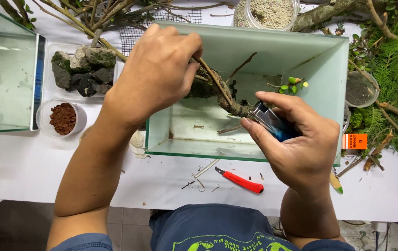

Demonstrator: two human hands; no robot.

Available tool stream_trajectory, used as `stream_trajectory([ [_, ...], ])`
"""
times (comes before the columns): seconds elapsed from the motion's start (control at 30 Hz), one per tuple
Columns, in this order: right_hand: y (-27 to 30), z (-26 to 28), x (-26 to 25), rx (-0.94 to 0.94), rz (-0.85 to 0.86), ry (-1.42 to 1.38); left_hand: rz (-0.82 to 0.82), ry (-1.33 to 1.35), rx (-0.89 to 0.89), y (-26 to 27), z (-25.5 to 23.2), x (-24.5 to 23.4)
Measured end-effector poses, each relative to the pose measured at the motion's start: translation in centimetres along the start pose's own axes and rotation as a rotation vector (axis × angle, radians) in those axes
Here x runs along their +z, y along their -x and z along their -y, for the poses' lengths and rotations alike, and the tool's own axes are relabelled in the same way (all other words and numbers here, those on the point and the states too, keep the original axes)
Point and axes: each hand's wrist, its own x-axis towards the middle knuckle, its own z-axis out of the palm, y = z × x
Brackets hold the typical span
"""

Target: Decorating a glass terrarium by gluing plants onto a piece of driftwood and using a lighter.

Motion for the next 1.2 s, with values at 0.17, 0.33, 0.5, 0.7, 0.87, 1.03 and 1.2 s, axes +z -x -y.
stream_trajectory([
  [0.17,0.05,-0.04,-0.04,-0.040,-0.011,0.003,0.044,-0.002,-0.015,-0.18,-0.03,0.43],
  [0.33,0.09,0.10,0.03,-0.019,-0.011,-0.010,0.003,0.052,-0.029,-0.19,-0.11,0.19],
  [0.5,0.16,0.04,0.06,-0.009,-0.014,-0.012,0.000,0.037,-0.099,-0.07,-0.21,0.34],
  [0.7,0.14,0.22,0.05,-0.004,-0.016,0.000,-0.010,0.051,-0.063,-0.09,-0.22,0.23],
  [0.87,0.17,0.18,0.16,-0.004,-0.019,-0.014,-0.050,0.053,-0.053,-0.06,-0.23,0.29],
  [1.03,0.15,0.21,0.15,-0.006,-0.020,-0.012,-0.066,0.068,-0.052,-0.08,-0.30,0.21],
  [1.2,0.18,0.17,0.16,-0.009,-0.017,-0.018,-0.081,0.086,-0.072,0.00,-0.25,0.21],
])
